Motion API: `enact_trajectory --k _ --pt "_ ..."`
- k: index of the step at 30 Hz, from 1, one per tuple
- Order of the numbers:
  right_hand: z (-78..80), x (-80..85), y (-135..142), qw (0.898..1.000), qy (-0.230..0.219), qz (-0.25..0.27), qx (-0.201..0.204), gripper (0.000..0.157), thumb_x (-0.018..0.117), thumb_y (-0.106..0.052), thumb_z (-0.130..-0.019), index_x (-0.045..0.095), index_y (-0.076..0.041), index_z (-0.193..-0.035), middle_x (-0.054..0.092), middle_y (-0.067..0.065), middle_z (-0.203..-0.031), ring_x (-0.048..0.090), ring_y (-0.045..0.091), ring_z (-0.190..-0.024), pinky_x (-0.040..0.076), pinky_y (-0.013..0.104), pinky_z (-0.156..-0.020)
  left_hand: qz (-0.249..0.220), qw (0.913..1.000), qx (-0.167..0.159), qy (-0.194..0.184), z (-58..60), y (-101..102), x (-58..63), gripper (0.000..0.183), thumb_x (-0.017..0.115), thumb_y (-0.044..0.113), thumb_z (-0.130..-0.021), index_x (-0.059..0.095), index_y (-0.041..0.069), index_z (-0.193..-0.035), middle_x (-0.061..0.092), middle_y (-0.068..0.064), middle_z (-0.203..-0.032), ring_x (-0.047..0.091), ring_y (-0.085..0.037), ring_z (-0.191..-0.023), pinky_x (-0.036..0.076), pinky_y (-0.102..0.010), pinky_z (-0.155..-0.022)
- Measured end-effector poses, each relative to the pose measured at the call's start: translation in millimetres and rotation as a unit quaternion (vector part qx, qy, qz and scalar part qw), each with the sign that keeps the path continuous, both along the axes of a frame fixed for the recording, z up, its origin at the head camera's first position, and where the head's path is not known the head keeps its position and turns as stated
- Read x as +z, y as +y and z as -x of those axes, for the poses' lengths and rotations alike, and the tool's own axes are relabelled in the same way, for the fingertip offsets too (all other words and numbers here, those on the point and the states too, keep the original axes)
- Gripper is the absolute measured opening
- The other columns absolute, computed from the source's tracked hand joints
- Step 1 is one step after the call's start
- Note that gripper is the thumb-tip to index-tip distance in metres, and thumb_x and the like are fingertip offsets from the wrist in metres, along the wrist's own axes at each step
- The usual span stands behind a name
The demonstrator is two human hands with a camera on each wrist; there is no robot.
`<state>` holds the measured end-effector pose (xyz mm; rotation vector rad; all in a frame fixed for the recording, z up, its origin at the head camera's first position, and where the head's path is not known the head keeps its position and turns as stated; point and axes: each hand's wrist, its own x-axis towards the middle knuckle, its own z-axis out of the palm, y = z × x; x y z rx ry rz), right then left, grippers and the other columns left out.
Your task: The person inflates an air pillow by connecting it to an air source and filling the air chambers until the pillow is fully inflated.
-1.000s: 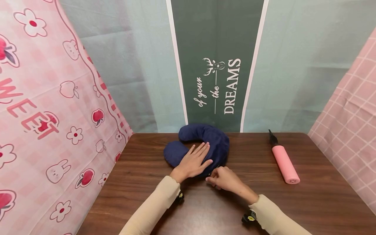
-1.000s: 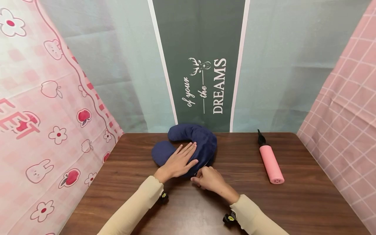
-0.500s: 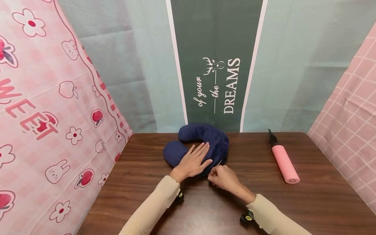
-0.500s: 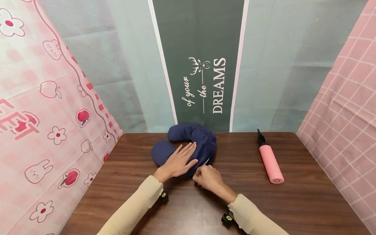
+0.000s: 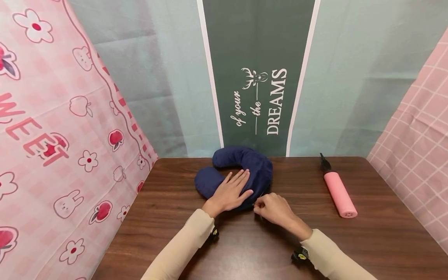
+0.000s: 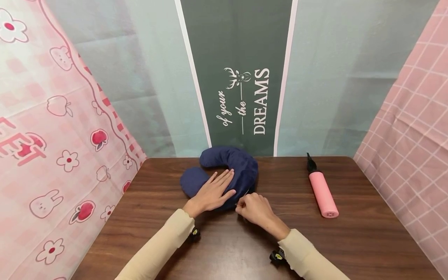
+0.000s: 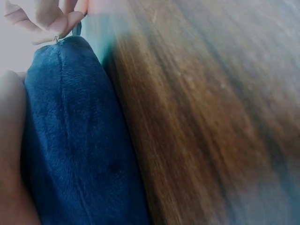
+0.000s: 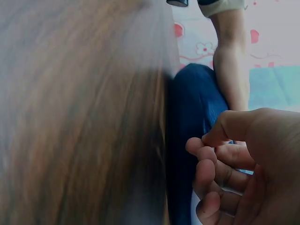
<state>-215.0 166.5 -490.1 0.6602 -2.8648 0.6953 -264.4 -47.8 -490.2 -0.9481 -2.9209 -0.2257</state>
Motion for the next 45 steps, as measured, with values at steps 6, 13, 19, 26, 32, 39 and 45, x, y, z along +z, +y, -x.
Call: enact_trajectory --k 6,13,19,26,32,39,45 --pt "7.0 4.3 15 1.0 0.002 -0.011 -0.022 0.015 0.081 -0.019 -0.089 0.078 -0.025 -0.075 0.068 -0.014 -0.068 0.055 0.003 -0.056 0.048 0.03 -0.053 0.0 1.0 0.0 0.002 -0.2 -1 1.8 0.074 0.025 0.063 -0.112 0.013 0.021 -0.172 0.013 0.008 -0.179 0.011 -0.012 -0.167 0.011 -0.045 -0.135" --pt "18.2 6.3 27 0.999 0.014 -0.022 -0.034 0.01 0.081 -0.022 -0.09 0.081 -0.023 -0.08 0.071 -0.01 -0.071 0.06 0.008 -0.06 0.05 0.034 -0.054 -0.004 1.0 -0.003 0.002 -0.7 -1 3.6 0.074 0.026 0.062 -0.113 0.016 0.019 -0.172 0.015 0.007 -0.179 0.013 -0.012 -0.167 0.012 -0.046 -0.135" --pt "33.7 4.8 40 0.998 0.029 -0.027 -0.052 0.009 0.079 -0.021 -0.092 0.085 -0.017 -0.087 0.078 0.0 -0.081 0.063 0.013 -0.059 0.049 0.036 -0.051 -0.005 1.0 -0.005 0.002 -0.5 1 4.5 0.073 0.026 0.062 -0.113 0.017 0.02 -0.172 0.018 0.007 -0.179 0.013 -0.012 -0.166 0.012 -0.046 -0.135" --pt "50.6 1.6 53 0.996 0.038 -0.014 -0.08 0.011 0.078 -0.02 -0.093 0.086 -0.014 -0.09 0.08 0.005 -0.084 0.068 0.021 -0.062 0.053 0.042 -0.054 -0.003 0.9999 -0.009 0.005 -0.9 2 4.2 0.073 0.027 0.061 -0.113 0.018 0.019 -0.172 0.019 0.006 -0.179 0.016 -0.014 -0.166 0.012 -0.047 -0.135" --pt "50.2 0.2 54 0.996 0.032 -0.01 -0.079 0.011 0.077 -0.021 -0.093 0.085 -0.013 -0.09 0.078 0.002 -0.079 0.066 0.018 -0.061 0.052 0.04 -0.054 -0.002 1.0 -0.007 0.0 -1.0 1 2.5 0.075 0.028 0.064 -0.112 0.016 0.021 -0.172 0.018 0.006 -0.179 0.015 -0.013 -0.166 0.012 -0.046 -0.135" --pt "48.3 -1.2 55 0.997 0.029 -0.01 -0.077 0.012 0.076 -0.022 -0.094 0.083 -0.014 -0.087 0.072 -0.003 -0.072 0.061 0.015 -0.059 0.048 0.038 -0.053 0.004 1.0 -0.002 0.006 0.5 1 -1.0 0.089 0.04 0.074 -0.105 0.015 0.022 -0.173 0.019 0.006 -0.179 0.022 -0.011 -0.165 0.02 -0.045 -0.134" --pt "43.3 -0.6 53 0.997 0.023 -0.015 -0.074 0.017 0.076 -0.023 -0.094 0.076 -0.018 -0.078 0.062 -0.007 -0.064 0.056 0.014 -0.058 0.045 0.037 -0.054 -0.008 0.999 -0.038 0.02 4.0 -4 0.9 0.08 0.046 0.065 -0.107 0.027 0.021 -0.171 0.027 0.005 -0.177 0.033 -0.013 -0.161 0.029 -0.048 -0.129"
